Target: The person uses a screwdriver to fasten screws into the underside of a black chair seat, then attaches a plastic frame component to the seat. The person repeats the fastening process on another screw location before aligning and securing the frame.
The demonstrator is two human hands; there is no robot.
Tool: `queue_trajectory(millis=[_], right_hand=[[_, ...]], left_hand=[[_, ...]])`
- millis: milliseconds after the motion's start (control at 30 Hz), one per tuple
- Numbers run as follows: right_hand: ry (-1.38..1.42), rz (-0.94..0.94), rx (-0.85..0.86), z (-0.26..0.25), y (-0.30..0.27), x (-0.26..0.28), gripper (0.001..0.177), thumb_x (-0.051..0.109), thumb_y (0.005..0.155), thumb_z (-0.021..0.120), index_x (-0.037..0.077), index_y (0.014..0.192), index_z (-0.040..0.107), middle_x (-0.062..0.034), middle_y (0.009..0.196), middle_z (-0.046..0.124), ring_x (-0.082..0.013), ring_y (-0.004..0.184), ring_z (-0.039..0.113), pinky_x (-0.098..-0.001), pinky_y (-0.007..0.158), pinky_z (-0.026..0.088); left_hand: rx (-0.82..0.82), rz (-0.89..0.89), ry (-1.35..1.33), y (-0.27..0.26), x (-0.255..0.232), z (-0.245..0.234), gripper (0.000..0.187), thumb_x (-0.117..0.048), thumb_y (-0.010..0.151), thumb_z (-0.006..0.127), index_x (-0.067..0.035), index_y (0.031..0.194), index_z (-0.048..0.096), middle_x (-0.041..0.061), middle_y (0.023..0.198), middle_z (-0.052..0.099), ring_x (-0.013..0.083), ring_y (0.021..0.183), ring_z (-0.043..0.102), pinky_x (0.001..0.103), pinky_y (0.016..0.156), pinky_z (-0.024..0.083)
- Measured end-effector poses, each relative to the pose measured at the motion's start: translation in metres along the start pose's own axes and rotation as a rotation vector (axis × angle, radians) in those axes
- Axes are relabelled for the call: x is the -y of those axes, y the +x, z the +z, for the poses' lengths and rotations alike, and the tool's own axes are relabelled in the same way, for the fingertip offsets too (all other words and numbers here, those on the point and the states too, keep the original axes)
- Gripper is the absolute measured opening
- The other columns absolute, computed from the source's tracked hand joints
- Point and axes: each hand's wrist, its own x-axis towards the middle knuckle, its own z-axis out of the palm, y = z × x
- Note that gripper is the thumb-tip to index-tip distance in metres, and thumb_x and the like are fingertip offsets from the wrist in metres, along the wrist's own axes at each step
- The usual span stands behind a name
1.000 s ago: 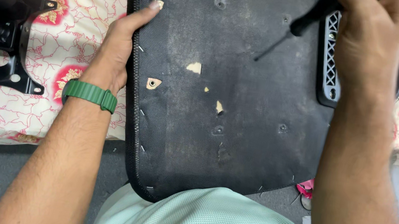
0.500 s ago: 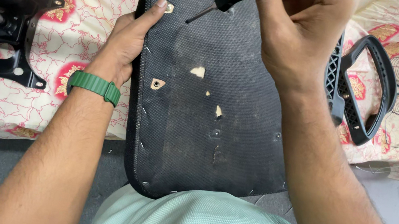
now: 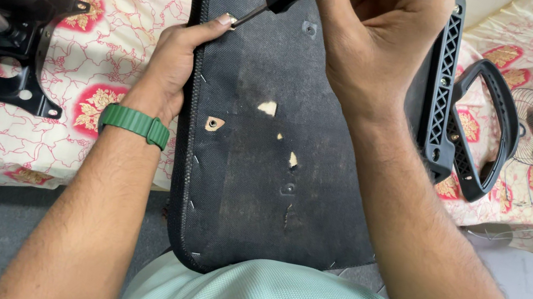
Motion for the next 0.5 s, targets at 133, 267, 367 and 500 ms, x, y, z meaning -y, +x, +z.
queue_trajectory(millis=[133, 267, 367, 500], right_hand=[[-0.033, -0.032, 0.006, 0.001, 0.007, 0.002, 0.012, 0.001, 0.112, 0.074, 0.002, 0.114, 0.062, -0.0053, 0.107, 0.073, -0.0117, 0.098, 0.075, -0.0278, 0.09, 0.069], [-0.071, -0.097, 0.035, 0.0, 0.013, 0.003, 0.012, 0.003, 0.112, 0.073, 0.003, 0.115, 0.062, -0.0055, 0.106, 0.073, -0.0109, 0.098, 0.075, -0.0262, 0.088, 0.07], [-0.077, -0.078, 0.036, 0.001, 0.013, 0.002, 0.012, 0.004, 0.109, 0.074, 0.003, 0.113, 0.062, -0.0044, 0.102, 0.072, -0.0089, 0.093, 0.075, -0.0242, 0.082, 0.069], [-0.068, -0.082, 0.03, 0.002, 0.013, 0.001, 0.014, 0.004, 0.111, 0.075, 0.004, 0.117, 0.062, -0.0044, 0.105, 0.072, -0.0085, 0.095, 0.074, -0.0244, 0.085, 0.068]], left_hand=[[-0.013, 0.01, -0.037, -0.004, 0.0, 0.007, 0.048, -0.033, 0.086, 0.073, 0.006, 0.113, 0.072, 0.019, 0.113, 0.077, 0.0267, 0.102, 0.075, 0.036, 0.091, 0.06], [-0.022, -0.003, -0.012, -0.008, -0.002, 0.01, 0.052, -0.037, 0.085, 0.071, 0.005, 0.116, 0.072, 0.021, 0.119, 0.076, 0.028, 0.108, 0.074, 0.036, 0.095, 0.058], [-0.071, -0.011, 0.04, -0.01, -0.002, 0.013, 0.055, -0.039, 0.085, 0.069, 0.004, 0.12, 0.07, 0.022, 0.124, 0.073, 0.0283, 0.113, 0.072, 0.037, 0.098, 0.057], [-0.053, 0.001, 0.03, -0.011, -0.003, 0.016, 0.057, -0.039, 0.085, 0.069, 0.004, 0.122, 0.068, 0.023, 0.127, 0.072, 0.0296, 0.116, 0.071, 0.038, 0.1, 0.056]])
